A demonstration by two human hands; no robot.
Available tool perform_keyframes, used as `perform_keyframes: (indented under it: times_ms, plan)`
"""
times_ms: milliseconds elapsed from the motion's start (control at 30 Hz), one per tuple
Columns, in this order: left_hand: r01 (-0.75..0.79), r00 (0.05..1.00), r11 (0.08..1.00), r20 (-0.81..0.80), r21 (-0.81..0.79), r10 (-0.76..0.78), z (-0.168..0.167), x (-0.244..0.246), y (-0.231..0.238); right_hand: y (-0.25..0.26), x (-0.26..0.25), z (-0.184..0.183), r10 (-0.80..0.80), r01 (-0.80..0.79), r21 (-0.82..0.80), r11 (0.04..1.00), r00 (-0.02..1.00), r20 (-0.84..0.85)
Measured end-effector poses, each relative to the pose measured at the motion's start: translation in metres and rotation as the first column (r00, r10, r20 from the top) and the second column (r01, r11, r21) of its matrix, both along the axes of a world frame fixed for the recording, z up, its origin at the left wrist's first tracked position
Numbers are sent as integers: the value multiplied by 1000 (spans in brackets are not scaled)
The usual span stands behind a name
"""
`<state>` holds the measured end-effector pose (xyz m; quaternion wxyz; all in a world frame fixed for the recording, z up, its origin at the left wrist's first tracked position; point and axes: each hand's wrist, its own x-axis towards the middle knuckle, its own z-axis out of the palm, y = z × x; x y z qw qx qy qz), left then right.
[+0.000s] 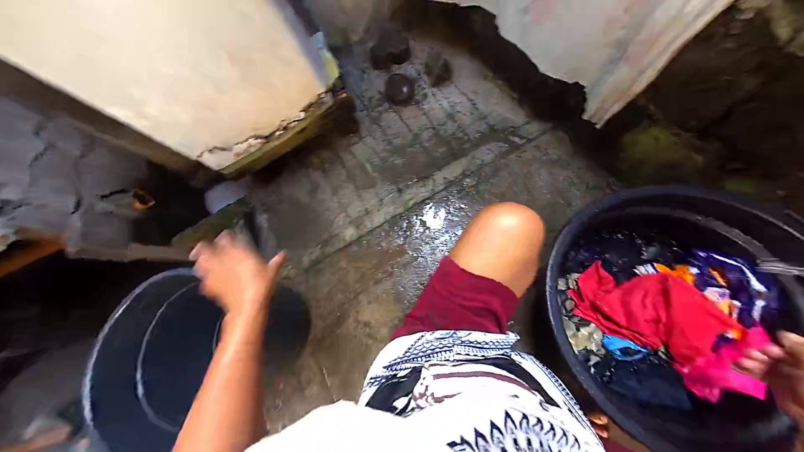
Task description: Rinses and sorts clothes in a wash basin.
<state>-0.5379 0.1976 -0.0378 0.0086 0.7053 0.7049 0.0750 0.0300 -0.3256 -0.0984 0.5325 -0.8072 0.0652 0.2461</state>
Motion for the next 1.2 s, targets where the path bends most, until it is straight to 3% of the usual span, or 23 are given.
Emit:
perform_keyframes:
  times_ms: [67, 133, 233, 333, 433, 533, 667, 800, 867, 933, 1000, 1133, 1200]
  plan:
    - [-269, 960, 949, 35, -166, 278, -22, -58, -26, 11, -4, -9, 17, -18, -30, 999, 999, -31]
    - [-412, 907, 858, -42, -306, 420, -42, -80, -42, 26, -11, -9, 27, -27, -49, 998, 1000, -11]
    - [-381, 924, 871, -150, -309, 351, -49, -72, -44, 31, -11, -8, 148, -148, -51, 988, 989, 4]
    - [-166, 985, 942, -90, -291, 146, -20, -22, -35, 30, -10, -1, 239, -238, -46, 970, 971, 20]
    - [224, 974, 933, 84, -280, -208, 22, 49, -35, 25, -9, 3, 223, -222, -53, 974, 974, 27]
    - [571, 821, 788, 127, -232, -557, 37, 131, -26, 26, -8, 6, 202, -201, -58, 978, 979, 5]
    - [812, 548, 534, -11, -234, -837, 18, 259, -20, 23, -15, 13, 251, -244, -192, 951, 968, 12]
    - [965, 224, 228, -43, -131, -974, -9, 374, -38, 6, -19, 4, 437, -363, -425, 829, 895, 86]
    - [974, 124, 130, -42, -183, -991, -17, 416, -49, 4, -24, -6, 500, -372, -470, 801, 847, 181]
    - [949, 89, 94, -33, -300, -996, -20, 446, -59, 11, -32, -21, 578, -397, -494, 773, 763, 290]
    - [933, 93, 86, 5, -349, -996, -25, 460, -54, 31, -38, -40, 696, -485, -545, 684, 656, 292]
    - [903, 74, 75, -18, -423, -997, -32, 464, -42, 79, -51, -98, 899, -679, -654, 333, 439, 2]
    - [888, 66, 81, -50, -452, -997, -28, 462, -43, 80, -47, -130, 889, -683, -677, 275, 448, -91]
